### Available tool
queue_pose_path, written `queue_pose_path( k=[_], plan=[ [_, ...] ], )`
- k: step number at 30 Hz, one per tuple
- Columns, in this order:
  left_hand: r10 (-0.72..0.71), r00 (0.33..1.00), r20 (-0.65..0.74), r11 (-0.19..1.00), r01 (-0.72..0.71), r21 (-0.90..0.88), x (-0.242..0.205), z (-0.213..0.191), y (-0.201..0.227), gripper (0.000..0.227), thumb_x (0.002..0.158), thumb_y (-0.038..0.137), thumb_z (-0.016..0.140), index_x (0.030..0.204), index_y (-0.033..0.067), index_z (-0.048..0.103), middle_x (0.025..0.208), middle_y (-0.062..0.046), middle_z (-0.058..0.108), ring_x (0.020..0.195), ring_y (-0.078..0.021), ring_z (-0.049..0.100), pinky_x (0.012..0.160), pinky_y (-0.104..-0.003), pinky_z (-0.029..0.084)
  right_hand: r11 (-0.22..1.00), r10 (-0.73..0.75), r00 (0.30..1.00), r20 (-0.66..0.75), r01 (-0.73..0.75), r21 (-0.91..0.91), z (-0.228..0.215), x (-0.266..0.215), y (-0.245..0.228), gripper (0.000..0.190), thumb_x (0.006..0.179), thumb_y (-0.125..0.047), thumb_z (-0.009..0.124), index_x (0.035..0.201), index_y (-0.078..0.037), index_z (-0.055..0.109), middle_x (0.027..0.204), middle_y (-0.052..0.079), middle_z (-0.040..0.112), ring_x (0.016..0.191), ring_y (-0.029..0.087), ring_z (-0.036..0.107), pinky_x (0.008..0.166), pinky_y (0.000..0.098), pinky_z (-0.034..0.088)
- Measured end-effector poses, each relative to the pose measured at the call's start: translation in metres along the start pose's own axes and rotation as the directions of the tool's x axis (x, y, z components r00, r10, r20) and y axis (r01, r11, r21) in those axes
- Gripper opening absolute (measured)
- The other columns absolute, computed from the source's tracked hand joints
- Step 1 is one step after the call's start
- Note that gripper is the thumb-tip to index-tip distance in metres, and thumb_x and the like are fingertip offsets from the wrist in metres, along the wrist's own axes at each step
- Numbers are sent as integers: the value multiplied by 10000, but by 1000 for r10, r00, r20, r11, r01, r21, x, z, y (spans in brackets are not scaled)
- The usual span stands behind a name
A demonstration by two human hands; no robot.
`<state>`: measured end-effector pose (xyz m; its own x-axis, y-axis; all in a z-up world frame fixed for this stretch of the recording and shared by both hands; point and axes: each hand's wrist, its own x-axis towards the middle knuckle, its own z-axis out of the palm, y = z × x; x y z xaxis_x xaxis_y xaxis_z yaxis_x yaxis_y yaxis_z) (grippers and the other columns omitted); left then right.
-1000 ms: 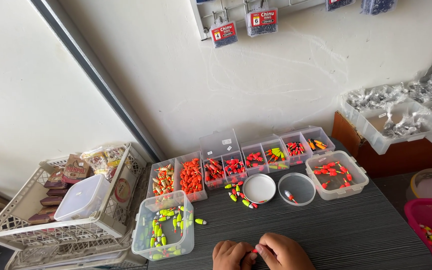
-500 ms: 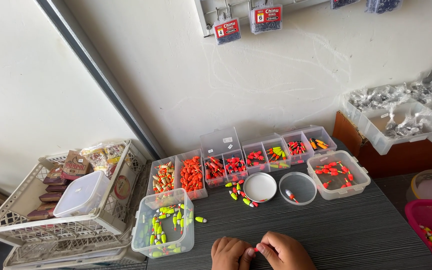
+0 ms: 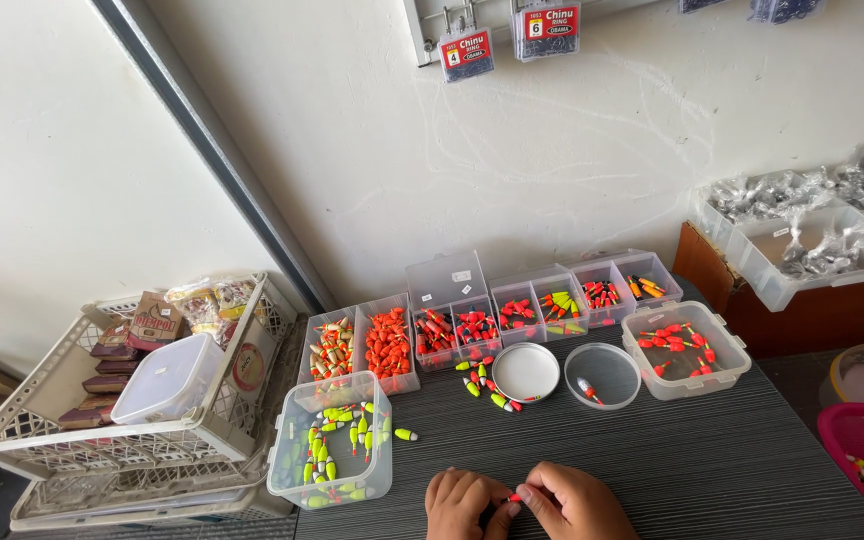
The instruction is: The person sorts small, colorful fishing lures by hand on a table. They pick up individual lures from a pile, separate them, and place them into various clear plastic containers and a pink basket. The person also pours a large quantity of lures from the pink basket onto the table to continue sorting.
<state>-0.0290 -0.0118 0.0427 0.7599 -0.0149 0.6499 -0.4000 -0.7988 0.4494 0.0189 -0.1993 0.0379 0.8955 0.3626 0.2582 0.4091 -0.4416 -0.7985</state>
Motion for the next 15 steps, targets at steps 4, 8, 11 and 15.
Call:
queue_pose_path(
  k=[4,8,11,15],
  plan=[
    [-51,998,-35,999,51,-5,-4,4,1,263,857,512,700,772,263,683,681,144,614,707,-127,623,883,-344,423,999,51,999,1,-51,-7,-1,-1,-5,246,880,-369,718,712,-202,653,617,-85,636,585,101,562,572,288,481],
    [-110,993,-30,992,112,55,-5,12,-4,341,914,572,572,776,297,721,690,163,689,741,-128,665,899,-369,418,995,98,995,2,-98,-4,5,0,5,224,861,-424,701,746,-233,721,627,-94,687,587,97,594,569,283,490],
    [-90,996,-20,993,91,80,-9,17,-12,370,944,549,547,725,294,701,704,151,708,752,-133,665,883,-379,426,995,96,995,-1,-96,9,4,1,2,258,858,-466,694,753,-234,734,613,-95,673,562,91,572,542,280,477],
    [-92,994,-52,993,96,71,-5,10,-7,328,924,538,569,751,294,705,725,144,708,737,-140,665,888,-381,436,997,79,994,69,-78,-20,-2,4,-11,189,865,-426,681,825,-259,761,718,-108,745,642,92,646,607,274,516]
  ],
)
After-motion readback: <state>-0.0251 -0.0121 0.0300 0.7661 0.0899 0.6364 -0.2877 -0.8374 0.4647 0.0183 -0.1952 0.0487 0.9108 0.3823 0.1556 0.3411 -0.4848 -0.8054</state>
